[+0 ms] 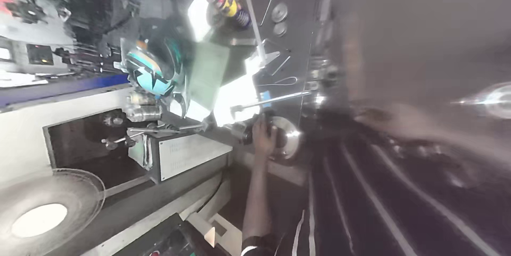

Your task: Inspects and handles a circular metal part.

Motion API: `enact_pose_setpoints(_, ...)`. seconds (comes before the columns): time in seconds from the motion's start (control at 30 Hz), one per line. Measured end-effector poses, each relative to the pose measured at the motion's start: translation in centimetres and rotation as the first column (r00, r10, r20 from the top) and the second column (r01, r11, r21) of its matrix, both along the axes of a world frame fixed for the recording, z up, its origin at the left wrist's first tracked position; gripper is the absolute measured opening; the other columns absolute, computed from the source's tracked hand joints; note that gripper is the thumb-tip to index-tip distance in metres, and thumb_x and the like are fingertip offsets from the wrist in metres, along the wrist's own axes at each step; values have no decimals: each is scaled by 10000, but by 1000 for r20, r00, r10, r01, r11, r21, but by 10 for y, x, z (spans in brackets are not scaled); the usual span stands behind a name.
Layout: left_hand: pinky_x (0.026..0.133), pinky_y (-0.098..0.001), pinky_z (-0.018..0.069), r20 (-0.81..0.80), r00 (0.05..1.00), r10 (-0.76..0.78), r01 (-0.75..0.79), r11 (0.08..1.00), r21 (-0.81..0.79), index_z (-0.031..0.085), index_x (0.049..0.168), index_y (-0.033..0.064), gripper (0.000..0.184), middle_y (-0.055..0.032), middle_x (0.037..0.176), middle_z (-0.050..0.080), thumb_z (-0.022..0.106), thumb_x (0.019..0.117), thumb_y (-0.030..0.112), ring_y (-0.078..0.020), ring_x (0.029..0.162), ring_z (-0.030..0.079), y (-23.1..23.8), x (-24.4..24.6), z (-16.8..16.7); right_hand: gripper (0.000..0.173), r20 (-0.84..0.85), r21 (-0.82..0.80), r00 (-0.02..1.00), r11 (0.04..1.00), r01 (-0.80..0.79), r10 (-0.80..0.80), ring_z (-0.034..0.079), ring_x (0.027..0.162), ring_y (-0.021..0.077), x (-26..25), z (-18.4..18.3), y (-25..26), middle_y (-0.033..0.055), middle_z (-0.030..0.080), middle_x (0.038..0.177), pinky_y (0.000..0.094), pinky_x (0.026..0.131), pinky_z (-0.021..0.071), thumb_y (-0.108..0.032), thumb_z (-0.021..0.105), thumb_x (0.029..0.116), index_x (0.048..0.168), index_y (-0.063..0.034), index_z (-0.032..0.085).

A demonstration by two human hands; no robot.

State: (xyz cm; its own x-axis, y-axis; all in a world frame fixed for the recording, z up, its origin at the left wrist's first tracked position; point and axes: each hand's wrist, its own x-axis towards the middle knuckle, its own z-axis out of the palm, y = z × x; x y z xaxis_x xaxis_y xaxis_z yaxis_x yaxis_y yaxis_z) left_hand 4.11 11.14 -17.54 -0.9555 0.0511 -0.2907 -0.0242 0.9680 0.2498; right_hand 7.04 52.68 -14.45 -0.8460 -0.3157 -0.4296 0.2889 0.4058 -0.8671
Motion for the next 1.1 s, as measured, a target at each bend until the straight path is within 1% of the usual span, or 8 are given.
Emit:
enact_pose_setpoints(0.17, 1221, -514, 303, 21, 977, -212, 212, 977, -4, 511, 1510, 234, 542, -3, 1548, 493, 380, 1051, 491, -224, 1464, 403, 21, -31, 0, 305, -26, 114, 999, 993, -25, 28, 715, 954, 161, 4, -7, 10, 12, 740, 1086, 496, 881, 592, -362, 654, 1008, 1258, -190, 683)
enact_pose_setpoints(0.33, 1222, -471, 307, 19, 899, -438, 438, 899, 27, 627, 1406, 240, 502, 11, 1466, 571, 322, 1074, 462, -197, 1417, 458, 34, -40, 3, 266, -9, 108, 998, 992, 65, -65, 710, 919, 174, 23, -6, 12, 28, 741, 1075, 499, 844, 586, -300, 654, 1014, 1253, -188, 690)
enact_pose_setpoints(0.47, 1169, -465, 403, 102, 825, -555, 556, 831, 22, 661, 1358, 269, 405, 34, 1422, 610, 416, 1075, 421, -172, 1355, 527, 64, -27, 7, 314, 19, 168, 998, 984, 54, -58, 708, 933, 205, 32, 12, 7, 54, 734, 1072, 526, 852, 580, -353, 616, 1030, 1287, -183, 676)
enact_pose_setpoints(0.67, 976, -459, 542, 117, 713, -691, 696, 718, 3, 759, 969, 169, 349, -14, 1042, 733, 586, 1004, 470, -203, 1056, 679, 105, 8, 10, 327, 22, 208, 995, 974, 93, -100, 702, 1019, 240, 50, 27, -9, 75, 723, 1154, 565, 914, 556, -348, 611, 1035, 1305, -171, 664)
enact_pose_setpoints(0.77, 875, -479, 572, 91, 700, -708, 713, 701, -25, 749, 934, 138, 439, -62, 925, 733, 540, 1006, 517, -237, 940, 707, 109, 25, 4, 299, -22, 201, 991, 970, 137, -135, 710, 1005, 223, 61, 20, -15, 65, 734, 1123, 556, 904, 567, -334, 628, 1028, 1280, -181, 675)
enact_pose_setpoints(0.87, 894, -510, 551, 145, 676, -723, 726, 686, 37, 766, 977, 97, 433, -108, 965, 744, 532, 1029, 457, -280, 968, 709, 111, 38, 19, 288, -55, 177, 985, 970, 169, -161, 705, 995, 223, 71, 18, -20, 78, 730, 1112, 552, 904, 560, -300, 634, 1026, 1281, -173, 672)
enact_pose_setpoints(1.0, 869, -465, 565, 4, 632, -775, 771, 630, 93, 783, 955, 130, 387, -64, 903, 751, 529, 1047, 406, -236, 910, 720, 91, 50, 7, 277, -126, 179, 977, 964, 195, -174, 710, 997, 200, 80, 16, -26, 65, 729, 1125, 511, 913, 573, -286, 622, 1032, 1276, -166, 674)
enact_pose_setpoints(1.1, 792, -440, 597, -228, 689, -688, 723, 672, 158, 789, 871, 131, 319, -34, 858, 759, 621, 1000, 370, -197, 827, 733, 79, 62, 7, 260, -82, 226, 984, 958, 175, -160, 700, 1006, 258, 77, 37, -35, 114, 726, 1113, 574, 914, 536, -255, 599, 1046, 1260, -130, 679)
